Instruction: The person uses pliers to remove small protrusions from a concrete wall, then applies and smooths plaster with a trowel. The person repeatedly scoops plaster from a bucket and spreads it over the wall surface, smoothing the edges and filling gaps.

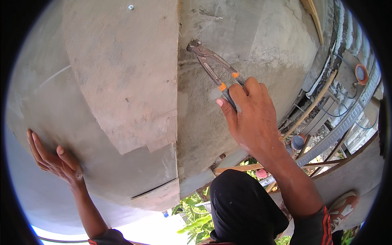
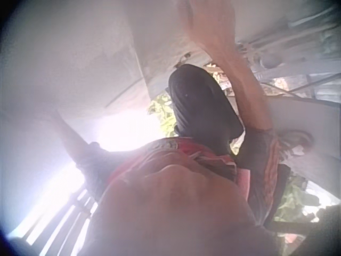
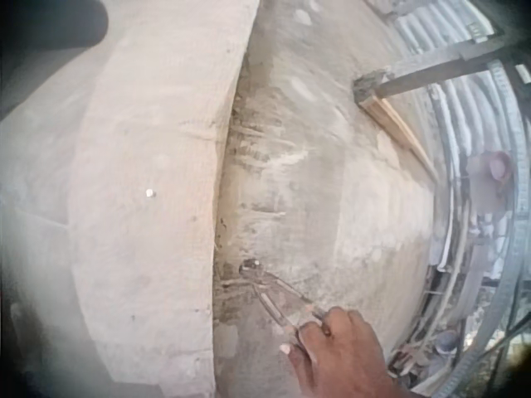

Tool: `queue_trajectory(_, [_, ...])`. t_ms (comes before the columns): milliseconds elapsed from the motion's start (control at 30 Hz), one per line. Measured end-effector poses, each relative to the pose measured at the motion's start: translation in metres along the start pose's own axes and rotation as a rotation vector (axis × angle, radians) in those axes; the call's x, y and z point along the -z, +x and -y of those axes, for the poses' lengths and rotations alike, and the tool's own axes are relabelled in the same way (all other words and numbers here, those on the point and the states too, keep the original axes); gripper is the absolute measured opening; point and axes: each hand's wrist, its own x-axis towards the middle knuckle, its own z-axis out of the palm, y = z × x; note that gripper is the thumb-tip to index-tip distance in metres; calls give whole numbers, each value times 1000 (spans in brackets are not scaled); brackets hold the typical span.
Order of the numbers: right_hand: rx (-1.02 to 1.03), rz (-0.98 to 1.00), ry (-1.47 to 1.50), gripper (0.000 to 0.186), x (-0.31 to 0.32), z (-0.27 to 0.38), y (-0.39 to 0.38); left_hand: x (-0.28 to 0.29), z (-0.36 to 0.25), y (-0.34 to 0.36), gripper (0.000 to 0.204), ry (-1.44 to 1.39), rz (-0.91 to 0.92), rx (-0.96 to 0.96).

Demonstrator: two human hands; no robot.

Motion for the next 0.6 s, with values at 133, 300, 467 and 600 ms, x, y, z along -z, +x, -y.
queue_trajectory(133, [-7, 113, -75, 22, 5, 2, -10, -4, -6, -4, 61, -22, -10, 15])
queue_trajectory(300, [24, -4, -113, 20, 13, 2, -13, 0, -2, 4, 61, -46, -20, -7])
queue_trajectory(467, [127, 98, -255, 17, 9, 7, -3, -5, -2, -1, 61, -54, -27, 8])
queue_trajectory(600, [93, 150, -379, 18, 24, 4, -25, -3, -2, -5, 61, -30, -23, 47])
